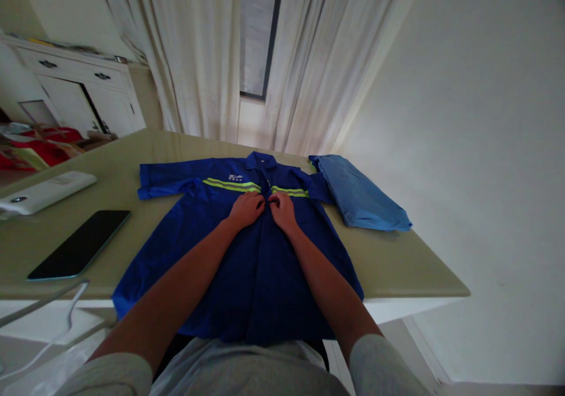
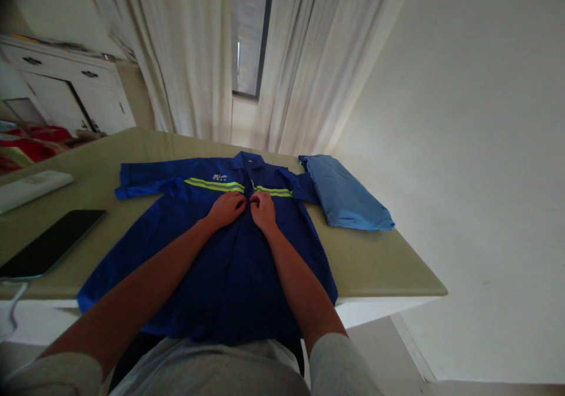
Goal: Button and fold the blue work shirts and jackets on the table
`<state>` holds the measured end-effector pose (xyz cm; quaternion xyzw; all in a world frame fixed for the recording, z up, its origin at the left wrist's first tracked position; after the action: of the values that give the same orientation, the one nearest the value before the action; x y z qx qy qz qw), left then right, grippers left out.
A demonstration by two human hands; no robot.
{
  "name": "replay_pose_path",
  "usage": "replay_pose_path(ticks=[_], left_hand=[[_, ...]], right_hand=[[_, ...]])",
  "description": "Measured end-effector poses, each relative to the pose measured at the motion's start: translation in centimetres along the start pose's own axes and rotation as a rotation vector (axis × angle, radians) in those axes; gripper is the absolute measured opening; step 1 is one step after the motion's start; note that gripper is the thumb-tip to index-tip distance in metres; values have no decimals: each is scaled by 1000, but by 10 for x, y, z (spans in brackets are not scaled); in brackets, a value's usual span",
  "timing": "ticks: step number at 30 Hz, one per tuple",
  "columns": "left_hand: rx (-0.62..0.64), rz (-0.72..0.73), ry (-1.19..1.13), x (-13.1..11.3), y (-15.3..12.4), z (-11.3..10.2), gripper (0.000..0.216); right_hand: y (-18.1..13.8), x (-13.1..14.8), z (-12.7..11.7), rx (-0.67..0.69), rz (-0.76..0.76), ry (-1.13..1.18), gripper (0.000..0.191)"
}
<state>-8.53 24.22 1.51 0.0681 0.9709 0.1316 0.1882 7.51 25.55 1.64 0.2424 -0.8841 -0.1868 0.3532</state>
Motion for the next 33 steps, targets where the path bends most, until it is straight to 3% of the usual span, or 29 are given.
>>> replay_pose_path(ticks=[4, 8, 13, 17, 23, 28, 33], left_hand=[[34, 7, -18, 12, 3, 10, 35], [54, 43, -26, 19, 6, 16, 45], [59, 70, 24, 18, 20, 16, 45], [51, 46, 63, 15, 32, 13, 43], [-18, -10, 27, 11, 32, 10, 35], [-24, -18, 11, 6, 26, 3, 24], [92, -37, 32, 7, 15, -2, 22]], right_hand=[[-8, 19, -11, 200, -5, -198, 16], [-18, 36, -15, 329, 64, -359, 41], [-14, 42, -12, 313, 68, -367, 23], [-6, 42, -24, 308, 36, -371, 10], [-17, 39, -27, 222, -52, -352, 15], [-20, 22, -13, 213, 90, -286, 38], [-15, 1, -21, 264, 115, -219, 16]])
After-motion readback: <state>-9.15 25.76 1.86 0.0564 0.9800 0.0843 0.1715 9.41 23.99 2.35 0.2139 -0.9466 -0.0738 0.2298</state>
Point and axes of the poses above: each hand's wrist, its own y-axis towards the middle knuckle, its own z-axis out of the palm, x = y × z, the point moved 2 cm from there along y, towards the middle knuckle, and after that the axes turned 13 degrees about -z, right-handed, at the moved point
